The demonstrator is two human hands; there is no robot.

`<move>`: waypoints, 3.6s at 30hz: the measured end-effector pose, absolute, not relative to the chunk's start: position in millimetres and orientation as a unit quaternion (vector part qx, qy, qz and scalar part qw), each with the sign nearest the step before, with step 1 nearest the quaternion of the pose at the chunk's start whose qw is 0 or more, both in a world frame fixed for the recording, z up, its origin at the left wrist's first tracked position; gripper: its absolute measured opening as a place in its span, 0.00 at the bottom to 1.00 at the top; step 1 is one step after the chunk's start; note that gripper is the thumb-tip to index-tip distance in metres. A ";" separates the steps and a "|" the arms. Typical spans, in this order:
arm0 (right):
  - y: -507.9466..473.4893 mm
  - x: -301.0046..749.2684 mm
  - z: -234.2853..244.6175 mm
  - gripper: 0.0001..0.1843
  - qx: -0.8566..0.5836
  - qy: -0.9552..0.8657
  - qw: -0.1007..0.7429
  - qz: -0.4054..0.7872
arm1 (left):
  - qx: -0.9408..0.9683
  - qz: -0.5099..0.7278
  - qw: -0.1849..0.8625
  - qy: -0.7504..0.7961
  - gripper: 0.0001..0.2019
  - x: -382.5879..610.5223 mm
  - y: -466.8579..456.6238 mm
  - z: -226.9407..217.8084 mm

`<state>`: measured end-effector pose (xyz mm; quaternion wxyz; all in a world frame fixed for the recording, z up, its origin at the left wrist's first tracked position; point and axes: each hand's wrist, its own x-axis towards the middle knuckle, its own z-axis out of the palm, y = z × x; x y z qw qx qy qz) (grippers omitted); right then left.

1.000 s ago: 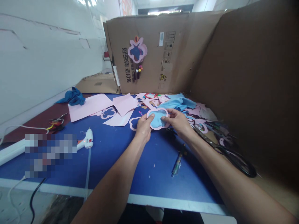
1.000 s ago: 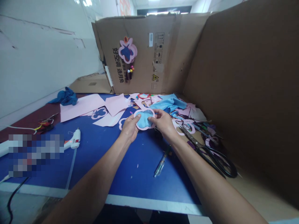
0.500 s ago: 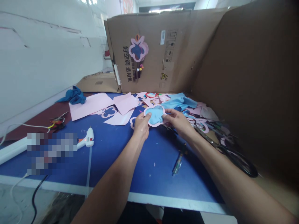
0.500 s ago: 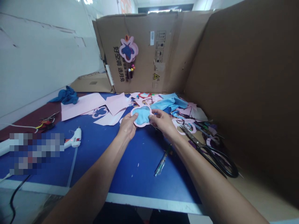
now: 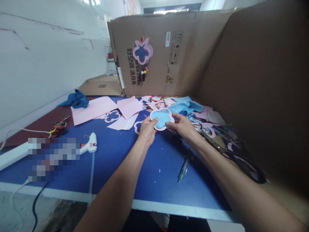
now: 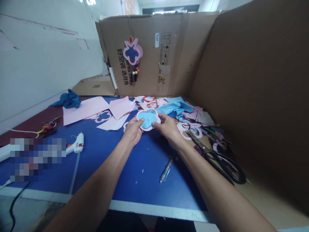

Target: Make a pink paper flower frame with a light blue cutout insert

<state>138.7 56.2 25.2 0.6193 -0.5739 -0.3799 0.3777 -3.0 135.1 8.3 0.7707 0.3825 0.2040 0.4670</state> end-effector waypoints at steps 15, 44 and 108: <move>53.4 143.4 27.7 0.26 -0.589 -0.446 0.648 0.185 | 0.398 0.458 0.769 0.199 0.19 -2.1 133.5 7.5; 42.8 216.1 47.4 0.21 -0.545 -0.293 0.732 0.284 | 0.283 0.470 0.802 0.237 0.14 -8.2 146.0 13.7; 54.8 136.6 27.5 0.25 -0.564 -0.324 0.701 0.293 | 0.408 0.426 0.783 0.197 0.21 7.7 124.1 -4.6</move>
